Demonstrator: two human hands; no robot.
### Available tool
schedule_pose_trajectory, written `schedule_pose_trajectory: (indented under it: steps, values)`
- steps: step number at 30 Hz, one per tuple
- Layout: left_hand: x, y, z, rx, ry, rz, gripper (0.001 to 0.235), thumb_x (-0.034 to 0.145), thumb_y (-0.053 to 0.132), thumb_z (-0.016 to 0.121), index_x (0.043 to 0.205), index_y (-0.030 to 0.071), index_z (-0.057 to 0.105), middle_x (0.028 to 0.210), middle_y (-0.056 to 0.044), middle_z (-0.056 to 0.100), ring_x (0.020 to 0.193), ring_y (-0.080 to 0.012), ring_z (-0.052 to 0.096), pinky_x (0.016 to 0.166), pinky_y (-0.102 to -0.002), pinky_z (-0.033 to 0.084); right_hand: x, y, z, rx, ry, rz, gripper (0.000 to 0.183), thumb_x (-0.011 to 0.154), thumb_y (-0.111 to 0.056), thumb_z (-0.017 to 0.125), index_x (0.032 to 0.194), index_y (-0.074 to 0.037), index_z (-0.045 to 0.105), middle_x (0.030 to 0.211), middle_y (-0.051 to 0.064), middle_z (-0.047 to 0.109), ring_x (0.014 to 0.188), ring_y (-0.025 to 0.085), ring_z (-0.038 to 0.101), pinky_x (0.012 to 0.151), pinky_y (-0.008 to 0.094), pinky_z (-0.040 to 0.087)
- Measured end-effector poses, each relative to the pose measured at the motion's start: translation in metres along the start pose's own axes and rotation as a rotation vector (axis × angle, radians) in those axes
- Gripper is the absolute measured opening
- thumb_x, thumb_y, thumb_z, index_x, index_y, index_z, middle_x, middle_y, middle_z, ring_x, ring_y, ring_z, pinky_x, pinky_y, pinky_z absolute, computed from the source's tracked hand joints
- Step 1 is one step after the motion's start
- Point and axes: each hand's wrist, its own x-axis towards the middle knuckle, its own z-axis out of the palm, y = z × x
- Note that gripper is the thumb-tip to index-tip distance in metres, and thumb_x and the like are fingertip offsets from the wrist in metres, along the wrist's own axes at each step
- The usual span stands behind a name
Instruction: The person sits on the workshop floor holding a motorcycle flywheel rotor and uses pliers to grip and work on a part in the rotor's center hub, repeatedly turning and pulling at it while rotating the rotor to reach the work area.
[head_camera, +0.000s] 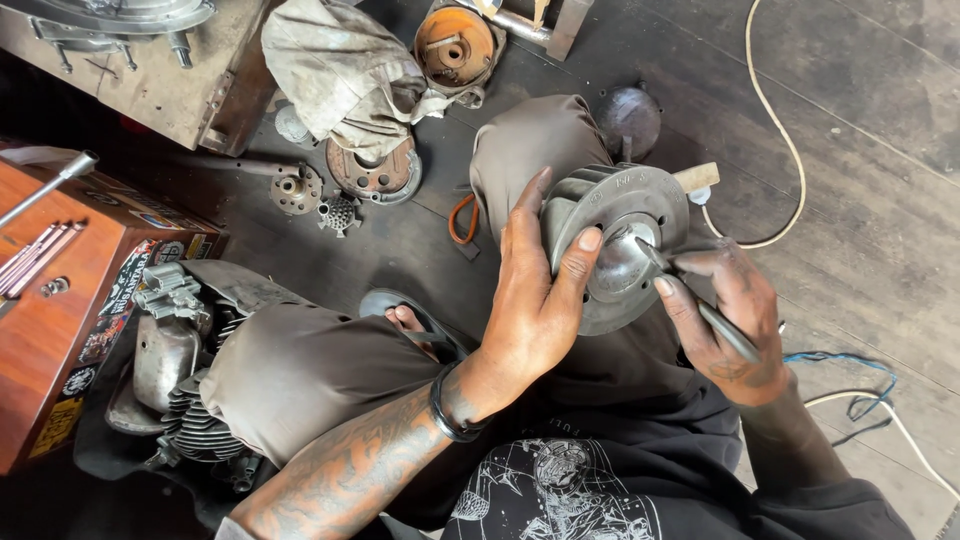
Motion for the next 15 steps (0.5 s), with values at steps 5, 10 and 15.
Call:
schedule_pose_trajectory:
  steps: [5,10,15]
  values:
    - [0.024,0.0,-0.018,0.074,-0.136,0.023,0.064,0.101,0.04,0.049,0.148,-0.003,0.039,0.145,-0.025,0.052,0.134,-0.0333,0.055,0.112,-0.042,0.043,0.002,0.002,0.006,0.213,0.012,0.016,0.013,0.09,0.005,0.068,0.091,0.003,0.055,0.079,0.009,0.056,0.059,0.017,0.041,0.059,0.032,0.035]
    - [0.051,0.005,-0.043,0.018,-0.251,-0.038,0.053,0.098,0.034,0.056,0.14,0.002,0.053,0.135,-0.014,0.066,0.122,-0.0219,0.065,0.103,-0.034,0.051,-0.006,0.042,0.011,0.908,0.213,0.173,0.005,0.104,-0.009,0.052,0.101,-0.005,0.051,0.097,0.011,0.064,0.082,0.02,0.067,0.084,0.032,0.058]
    - [0.061,0.015,-0.055,0.055,-0.303,-0.042,0.05,0.092,0.037,0.065,0.131,0.005,0.065,0.122,-0.007,0.076,0.106,-0.0155,0.073,0.093,-0.029,0.057,-0.006,0.055,0.002,1.163,0.41,0.244,0.002,0.11,-0.012,0.049,0.108,-0.01,0.049,0.098,0.007,0.066,0.088,0.02,0.07,0.099,0.037,0.063]
